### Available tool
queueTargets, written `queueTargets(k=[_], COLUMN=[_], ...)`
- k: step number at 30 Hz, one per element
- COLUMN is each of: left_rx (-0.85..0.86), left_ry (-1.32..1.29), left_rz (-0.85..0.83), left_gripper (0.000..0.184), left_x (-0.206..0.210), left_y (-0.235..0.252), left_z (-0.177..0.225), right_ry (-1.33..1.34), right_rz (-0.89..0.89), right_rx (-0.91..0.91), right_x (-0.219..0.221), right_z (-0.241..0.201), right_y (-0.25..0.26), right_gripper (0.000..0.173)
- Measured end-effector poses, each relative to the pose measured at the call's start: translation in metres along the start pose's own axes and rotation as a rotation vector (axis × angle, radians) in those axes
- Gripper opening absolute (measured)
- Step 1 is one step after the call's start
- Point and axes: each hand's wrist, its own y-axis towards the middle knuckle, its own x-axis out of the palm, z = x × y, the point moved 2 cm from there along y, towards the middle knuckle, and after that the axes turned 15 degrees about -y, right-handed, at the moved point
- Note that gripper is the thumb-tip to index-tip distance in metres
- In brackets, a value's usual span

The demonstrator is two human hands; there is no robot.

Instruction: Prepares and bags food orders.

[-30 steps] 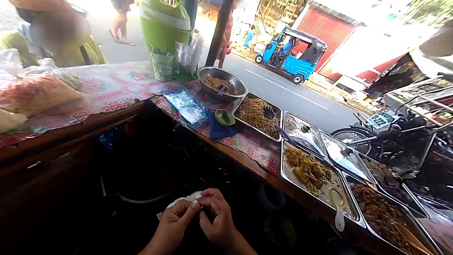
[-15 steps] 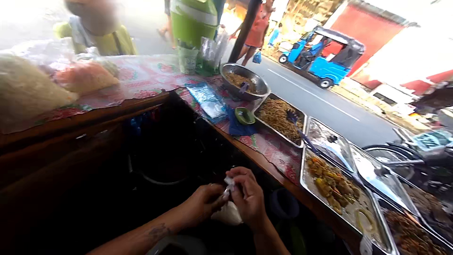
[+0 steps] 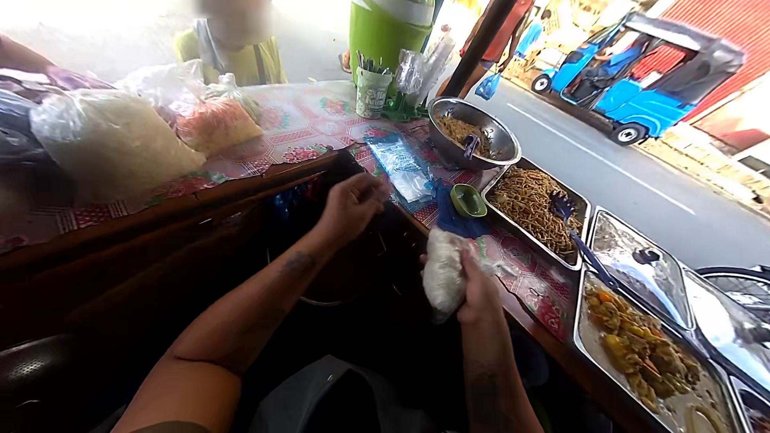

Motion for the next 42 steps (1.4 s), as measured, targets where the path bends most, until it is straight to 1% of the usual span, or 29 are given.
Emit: queueTargets(k=[1, 2, 3, 5, 7, 9, 10, 11, 13, 15, 17, 19, 20, 22, 24, 25, 27, 29, 30, 31, 32, 34, 36, 37, 40, 42], left_rx=[-0.023, -0.054, -0.085, -0.120, -0.113, -0.104, -0.097, -0.105, -0.178, -0.300, -0.435, -0.575, -0.656, -0.774, -0.864, -0.938, -1.080, -1.131, -1.119, -1.056, -0.945, -0.647, -0.356, -0.241, 0.007, 0.173], left_ry=[0.064, 0.123, 0.166, 0.226, 0.268, 0.282, 0.277, 0.271, 0.275, 0.322, 0.312, 0.306, 0.302, 0.279, 0.252, 0.235, 0.214, 0.213, 0.210, 0.204, 0.196, 0.179, 0.157, 0.142, 0.150, 0.201], left_rz=[0.044, 0.051, 0.020, -0.121, -0.295, -0.439, -0.479, -0.508, -0.558, -0.650, -0.776, -0.871, -0.898, -0.903, -0.875, -0.868, -0.857, -0.843, -0.838, -0.836, -0.836, -0.843, -0.839, -0.835, -0.893, -0.945], left_gripper=[0.019, 0.020, 0.019, 0.016, 0.018, 0.017, 0.017, 0.016, 0.016, 0.017, 0.025, 0.030, 0.032, 0.033, 0.033, 0.032, 0.029, 0.026, 0.027, 0.027, 0.027, 0.029, 0.034, 0.038, 0.048, 0.058], left_x=[-0.014, -0.024, -0.027, -0.018, -0.001, 0.011, 0.013, 0.014, 0.015, 0.012, 0.000, -0.017, -0.027, -0.042, -0.051, -0.052, -0.050, -0.042, -0.037, -0.031, -0.022, 0.003, 0.033, 0.049, 0.095, 0.128], left_y=[0.006, 0.012, 0.017, 0.025, 0.032, 0.034, 0.033, 0.030, 0.014, -0.014, -0.048, -0.080, -0.099, -0.139, -0.170, -0.180, -0.190, -0.191, -0.188, -0.182, -0.173, -0.144, -0.111, -0.094, -0.048, -0.022], left_z=[-0.007, -0.015, -0.023, -0.039, -0.048, -0.054, -0.057, -0.060, -0.066, -0.070, -0.072, -0.081, -0.086, -0.099, -0.113, -0.117, -0.123, -0.124, -0.123, -0.122, -0.119, -0.109, -0.100, -0.096, -0.094, -0.094], right_ry=[0.013, 0.028, 0.054, 0.096, 0.101, 0.068, 0.037, 0.011, -0.047, -0.093, -0.081, -0.003, -0.013, -0.141, -0.185, -0.198, -0.155, -0.155, -0.171, -0.196, -0.222, -0.279, -0.359, -0.408, -0.530, -0.550], right_rz=[0.022, 0.049, 0.094, 0.198, 0.277, 0.294, 0.293, 0.297, 0.340, 0.424, 0.415, 0.305, 0.253, 0.194, 0.211, 0.228, 0.255, 0.276, 0.259, 0.225, 0.190, 0.153, 0.129, 0.118, 0.096, 0.118], right_rx=[-0.017, -0.042, -0.066, -0.121, -0.176, -0.216, -0.236, -0.253, -0.272, -0.284, -0.275, -0.226, -0.199, -0.151, -0.058, -0.014, 0.094, 0.222, 0.258, 0.275, 0.276, 0.264, 0.278, 0.280, 0.275, 0.303], right_x=[-0.005, -0.012, -0.018, -0.032, -0.042, -0.054, -0.060, -0.066, -0.075, -0.067, -0.057, -0.046, -0.045, -0.047, -0.041, -0.040, -0.039, -0.027, -0.020, -0.015, -0.012, -0.011, -0.013, -0.015, -0.023, -0.027], right_z=[-0.006, -0.012, -0.017, -0.027, -0.039, -0.045, -0.045, -0.044, -0.045, -0.048, -0.046, -0.036, -0.028, -0.010, 0.011, 0.028, 0.059, 0.069, 0.070, 0.071, 0.074, 0.078, 0.082, 0.085, 0.112, 0.137], right_y=[0.007, 0.014, 0.019, 0.025, 0.026, 0.028, 0.030, 0.030, 0.020, 0.001, -0.015, -0.027, -0.032, -0.040, -0.044, -0.042, -0.041, -0.043, -0.045, -0.047, -0.050, -0.061, -0.074, -0.080, -0.099, -0.112], right_gripper=[0.048, 0.048, 0.047, 0.046, 0.044, 0.043, 0.042, 0.041, 0.040, 0.036, 0.034, 0.038, 0.040, 0.037, 0.033, 0.031, 0.028, 0.031, 0.033, 0.035, 0.036, 0.034, 0.034, 0.034, 0.035, 0.035])
